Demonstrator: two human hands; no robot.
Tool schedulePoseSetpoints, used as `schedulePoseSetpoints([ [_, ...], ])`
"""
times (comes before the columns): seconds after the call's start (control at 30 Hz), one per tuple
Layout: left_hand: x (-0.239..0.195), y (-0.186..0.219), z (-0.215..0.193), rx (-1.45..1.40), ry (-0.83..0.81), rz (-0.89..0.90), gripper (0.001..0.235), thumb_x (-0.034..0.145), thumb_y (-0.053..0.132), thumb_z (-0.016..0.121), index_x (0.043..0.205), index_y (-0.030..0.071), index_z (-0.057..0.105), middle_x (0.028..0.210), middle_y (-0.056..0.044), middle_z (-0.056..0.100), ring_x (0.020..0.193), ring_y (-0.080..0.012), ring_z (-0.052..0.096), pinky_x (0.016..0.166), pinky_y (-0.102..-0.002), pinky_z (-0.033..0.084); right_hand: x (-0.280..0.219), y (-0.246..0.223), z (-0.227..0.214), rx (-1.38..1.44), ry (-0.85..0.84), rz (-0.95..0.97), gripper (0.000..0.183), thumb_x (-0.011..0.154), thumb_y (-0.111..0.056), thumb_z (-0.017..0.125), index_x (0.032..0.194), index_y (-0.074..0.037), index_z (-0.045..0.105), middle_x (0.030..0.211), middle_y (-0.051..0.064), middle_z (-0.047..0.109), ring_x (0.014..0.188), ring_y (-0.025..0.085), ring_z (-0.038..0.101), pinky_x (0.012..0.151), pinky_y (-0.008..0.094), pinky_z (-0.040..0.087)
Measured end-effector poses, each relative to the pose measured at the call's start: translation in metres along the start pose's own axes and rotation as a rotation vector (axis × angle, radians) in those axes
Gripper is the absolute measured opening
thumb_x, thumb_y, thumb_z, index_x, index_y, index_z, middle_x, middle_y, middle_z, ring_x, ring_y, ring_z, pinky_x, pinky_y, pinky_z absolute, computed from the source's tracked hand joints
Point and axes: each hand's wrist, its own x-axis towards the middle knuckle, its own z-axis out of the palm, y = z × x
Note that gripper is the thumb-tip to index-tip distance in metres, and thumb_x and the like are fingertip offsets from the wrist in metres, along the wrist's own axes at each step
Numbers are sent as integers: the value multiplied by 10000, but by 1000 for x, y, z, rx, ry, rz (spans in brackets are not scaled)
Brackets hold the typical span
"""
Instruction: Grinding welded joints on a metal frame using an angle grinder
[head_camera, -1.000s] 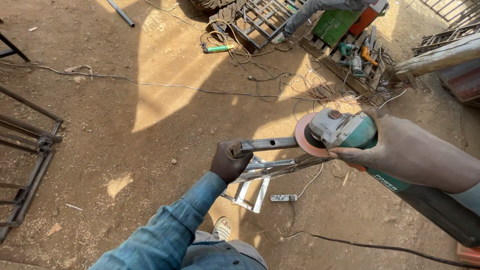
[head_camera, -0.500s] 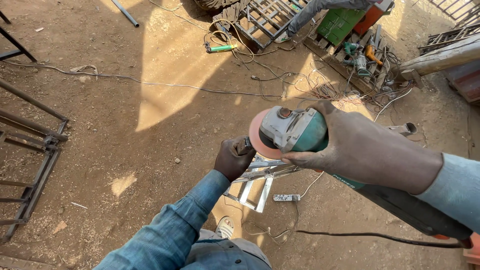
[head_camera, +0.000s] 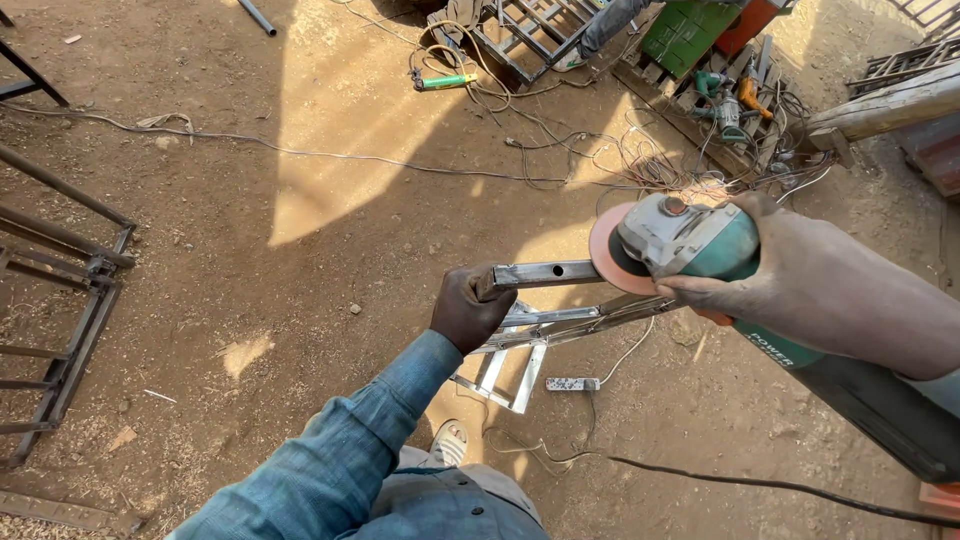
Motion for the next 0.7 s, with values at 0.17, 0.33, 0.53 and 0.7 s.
schedulePoseSetpoints([
  [0.17, 0, -4, 2, 54, 27, 27, 149, 847, 169, 675, 724, 146, 595, 614, -3, 567, 558, -151, 512, 538, -357, 401, 1, 6, 8, -14, 4, 7, 692, 736, -576, 798, 1272, -211, 557, 828, 75, 836, 859, 302, 750, 791, 415, 511],
  [0.33, 4, -11, 0, 72, 31, 62, 140, 852, 180, 674, 730, 150, 612, 636, 9, 603, 577, -132, 528, 564, -349, 429, -24, -27, 4, -81, -51, -40, 841, 702, -683, 772, 1362, -255, 473, 952, 60, 818, 964, 281, 752, 801, 404, 515],
  [0.53, 6, -8, -2, 40, 35, 92, 143, 894, 214, 675, 791, 118, 700, 706, -23, 687, 636, -136, 597, 586, -353, 466, -28, -30, 5, -33, -76, -85, 894, 717, -669, 786, 1431, -261, 435, 1067, 123, 781, 1008, 335, 744, 818, 449, 541],
  [0.7, 5, -11, -3, 47, 22, 52, 147, 873, 197, 682, 748, 126, 650, 685, -15, 656, 626, -148, 573, 588, -359, 451, -14, 5, 9, 11, -61, -16, 755, 748, -586, 799, 1322, -188, 513, 951, 117, 803, 881, 287, 738, 753, 399, 503],
])
